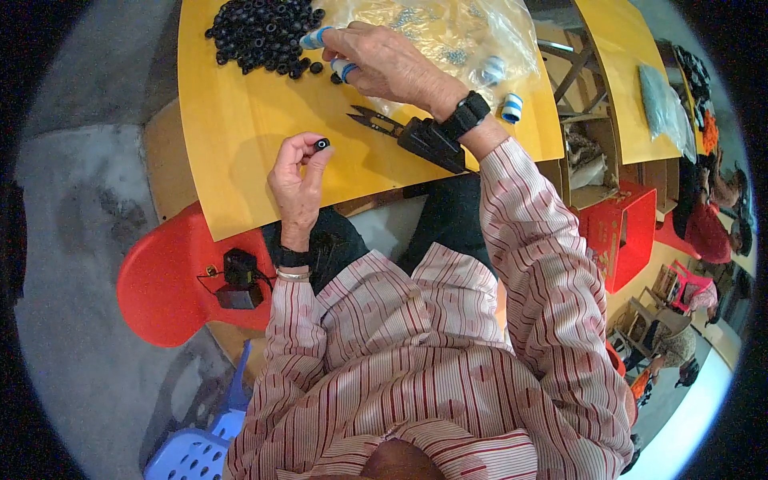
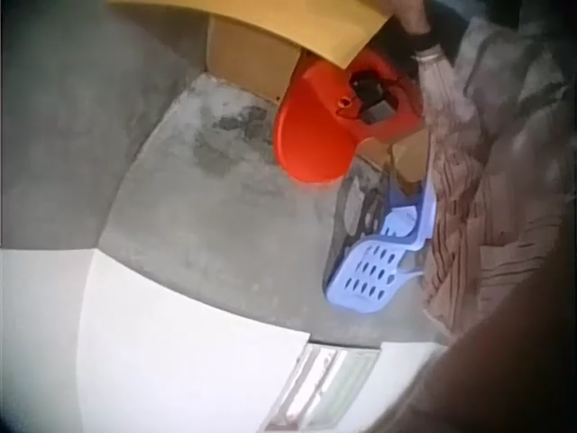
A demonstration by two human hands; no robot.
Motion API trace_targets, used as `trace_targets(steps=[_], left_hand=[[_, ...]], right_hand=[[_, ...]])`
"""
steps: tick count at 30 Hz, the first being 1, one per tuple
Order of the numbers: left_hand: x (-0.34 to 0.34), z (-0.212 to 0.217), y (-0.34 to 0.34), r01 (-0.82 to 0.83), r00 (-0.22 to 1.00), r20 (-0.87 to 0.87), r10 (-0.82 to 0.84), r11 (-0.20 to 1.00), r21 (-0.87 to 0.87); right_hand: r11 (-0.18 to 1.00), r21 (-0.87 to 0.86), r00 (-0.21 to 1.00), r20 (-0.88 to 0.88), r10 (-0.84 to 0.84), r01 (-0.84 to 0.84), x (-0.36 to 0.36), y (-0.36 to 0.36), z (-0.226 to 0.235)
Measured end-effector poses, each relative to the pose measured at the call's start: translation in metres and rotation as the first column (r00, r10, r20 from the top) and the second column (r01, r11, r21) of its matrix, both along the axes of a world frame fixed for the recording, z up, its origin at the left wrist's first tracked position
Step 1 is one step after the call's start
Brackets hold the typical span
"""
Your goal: The person assembles rubber components by inserting small pins into them by hand and sorts the rubber pieces across the table.
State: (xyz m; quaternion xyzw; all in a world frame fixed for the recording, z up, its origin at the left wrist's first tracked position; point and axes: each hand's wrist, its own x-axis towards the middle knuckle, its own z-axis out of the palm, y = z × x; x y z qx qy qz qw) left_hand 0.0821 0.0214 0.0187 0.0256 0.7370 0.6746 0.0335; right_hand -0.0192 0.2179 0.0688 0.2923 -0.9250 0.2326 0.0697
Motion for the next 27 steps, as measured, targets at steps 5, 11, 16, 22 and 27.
trace_targets(steps=[5,11,16,22,27], left_hand=[[-0.001,0.002,0.002,-0.059,0.996,-0.066,0.06,0.998,0.016],[0.0,0.007,0.002,-0.038,0.996,-0.08,0.037,0.999,-0.01],[-0.001,0.004,0.001,-0.046,0.995,-0.096,0.039,0.997,-0.066],[0.001,0.008,0.001,-0.043,0.996,-0.079,0.036,0.995,-0.087],[0.002,0.011,0.002,-0.025,0.997,-0.079,0.022,0.999,-0.048]], right_hand=[[0.999,-0.043,0.999,0.038,0.031,-0.03,-0.014,-0.022,0.004],[0.986,-0.146,0.994,0.065,0.09,-0.08,-0.037,-0.04,-0.004],[0.987,-0.077,0.989,0.039,0.142,-0.139,-0.05,-0.074,-0.002],[0.981,-0.004,0.978,-0.078,0.193,-0.194,-0.064,-0.103,-0.002],[0.97,0.147,0.949,-0.224,0.224,-0.195,-0.071,-0.112,-0.011]])
